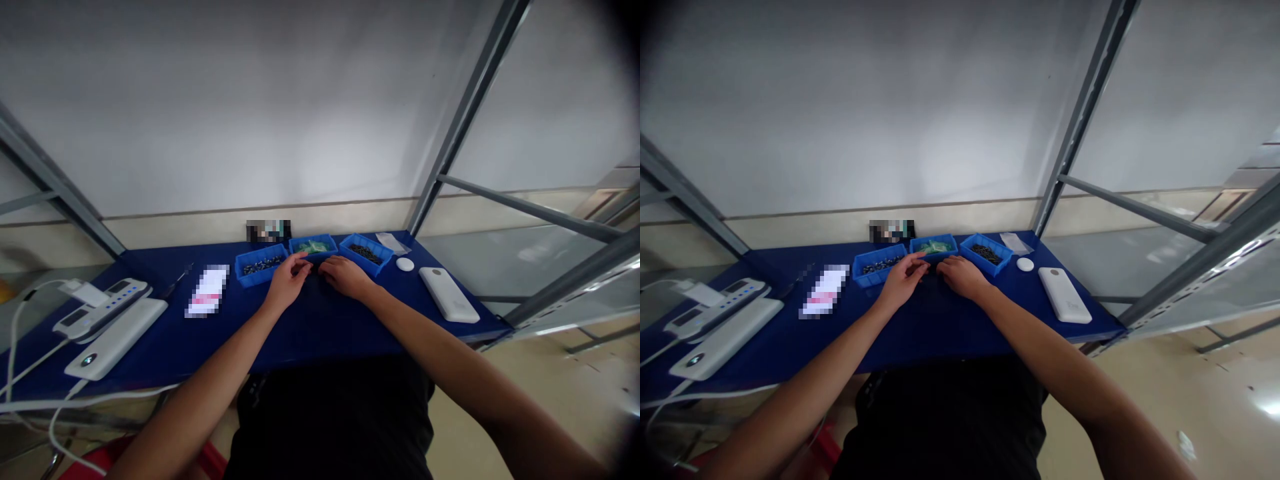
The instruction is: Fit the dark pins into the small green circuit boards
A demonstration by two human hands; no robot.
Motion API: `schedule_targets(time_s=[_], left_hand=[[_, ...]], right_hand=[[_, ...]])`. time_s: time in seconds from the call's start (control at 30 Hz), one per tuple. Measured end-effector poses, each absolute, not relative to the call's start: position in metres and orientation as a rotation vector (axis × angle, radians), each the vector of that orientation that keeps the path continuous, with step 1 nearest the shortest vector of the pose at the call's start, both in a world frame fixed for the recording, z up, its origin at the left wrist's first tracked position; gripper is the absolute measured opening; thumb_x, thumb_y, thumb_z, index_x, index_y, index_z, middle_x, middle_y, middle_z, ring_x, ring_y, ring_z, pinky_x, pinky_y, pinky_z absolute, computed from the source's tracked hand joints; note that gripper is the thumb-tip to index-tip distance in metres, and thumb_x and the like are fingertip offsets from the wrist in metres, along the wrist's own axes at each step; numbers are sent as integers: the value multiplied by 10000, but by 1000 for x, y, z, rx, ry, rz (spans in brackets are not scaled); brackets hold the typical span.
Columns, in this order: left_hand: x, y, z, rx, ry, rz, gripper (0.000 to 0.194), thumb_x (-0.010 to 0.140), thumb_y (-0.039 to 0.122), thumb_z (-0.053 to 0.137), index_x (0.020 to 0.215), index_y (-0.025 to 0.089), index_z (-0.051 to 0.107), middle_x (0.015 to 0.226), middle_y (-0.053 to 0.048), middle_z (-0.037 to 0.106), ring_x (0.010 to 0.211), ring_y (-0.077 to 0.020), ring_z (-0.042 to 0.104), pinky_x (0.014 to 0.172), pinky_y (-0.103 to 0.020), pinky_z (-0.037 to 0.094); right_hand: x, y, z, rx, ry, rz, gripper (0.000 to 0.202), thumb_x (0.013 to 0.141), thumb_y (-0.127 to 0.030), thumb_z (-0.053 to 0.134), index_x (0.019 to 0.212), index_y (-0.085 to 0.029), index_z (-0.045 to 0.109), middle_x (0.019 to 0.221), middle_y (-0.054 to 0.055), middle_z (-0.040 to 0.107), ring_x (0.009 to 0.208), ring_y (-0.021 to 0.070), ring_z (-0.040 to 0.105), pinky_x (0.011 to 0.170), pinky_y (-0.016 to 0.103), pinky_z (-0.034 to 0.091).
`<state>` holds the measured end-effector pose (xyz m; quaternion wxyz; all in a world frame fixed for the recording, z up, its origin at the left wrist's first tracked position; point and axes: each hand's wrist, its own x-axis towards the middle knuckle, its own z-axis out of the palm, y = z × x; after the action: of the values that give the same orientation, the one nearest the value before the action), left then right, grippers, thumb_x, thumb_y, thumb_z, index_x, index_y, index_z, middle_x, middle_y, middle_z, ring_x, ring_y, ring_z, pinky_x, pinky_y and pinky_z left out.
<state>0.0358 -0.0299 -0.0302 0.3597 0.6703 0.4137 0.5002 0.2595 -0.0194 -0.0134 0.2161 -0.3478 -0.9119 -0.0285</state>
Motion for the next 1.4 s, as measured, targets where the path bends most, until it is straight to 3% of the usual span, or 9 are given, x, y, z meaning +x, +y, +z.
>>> schedule_targets(time_s=[0.3, 0.43, 0.53, 0.77, 0.97, 1.13, 1.4], left_hand=[[35, -32, -28, 1700, 1048, 1269, 388, 952, 384, 688, 1301, 218, 659, 1043, -86, 784, 963, -253, 763, 810, -377, 595], [36, -33, -26, 1666, 1035, 1255, 373, 952, 371, 673, 1291, 214, 664, 1052, -92, 788, 949, -248, 766, 792, -369, 595], [37, -35, -24, 1633, 1015, 1224, 388, 949, 366, 663, 1303, 206, 670, 1047, -95, 793, 874, -238, 766, 737, -356, 592], [42, -39, -21, 1585, 889, 1148, 461, 969, 391, 640, 1396, 218, 659, 1059, -83, 813, 830, -243, 783, 755, -388, 624], [45, -38, -21, 1567, 772, 1127, 366, 954, 419, 654, 1232, 212, 772, 1231, -93, 781, 1054, -296, 769, 912, -466, 632], [42, -37, -20, 1629, 854, 1231, 404, 923, 448, 732, 1233, 191, 763, 1274, -101, 768, 1190, -305, 722, 1081, -484, 554], [39, -39, -18, 1639, 917, 1305, 273, 894, 421, 782, 1046, 195, 769, 1043, -88, 809, 975, -278, 779, 949, -453, 601]], right_hand=[[260, -20, -12, -975, -2294, 4, 246, 892, -35, 637, 1028, -221, 723, 965, 62, 745, 968, 242, 662, 876, 357, 528], [259, -22, -10, -942, -2133, 177, 355, 909, -58, 634, 1201, -233, 736, 1001, 56, 753, 970, 230, 683, 898, 359, 549], [259, -26, -7, -895, -2048, 296, 378, 960, -128, 608, 1289, -265, 736, 1048, 59, 739, 862, 189, 688, 815, 331, 563], [259, -33, -5, -877, -1962, 372, 135, 947, -277, 721, 1072, -254, 765, 994, 47, 751, 821, 187, 689, 737, 329, 565], [258, -34, -5, -813, -1972, 333, 76, 945, -281, 744, 1011, -244, 751, 976, 45, 707, 825, 178, 675, 728, 315, 563], [256, -39, -1, -724, -2029, 320, 162, 927, -300, 771, 1076, -245, 738, 1073, 70, 698, 901, 197, 676, 763, 330, 582], [257, -44, 4, -789, -1989, 337, 127, 998, -296, 666, 1102, -247, 723, 1037, 68, 688, 833, 191, 676, 726, 341, 589]])
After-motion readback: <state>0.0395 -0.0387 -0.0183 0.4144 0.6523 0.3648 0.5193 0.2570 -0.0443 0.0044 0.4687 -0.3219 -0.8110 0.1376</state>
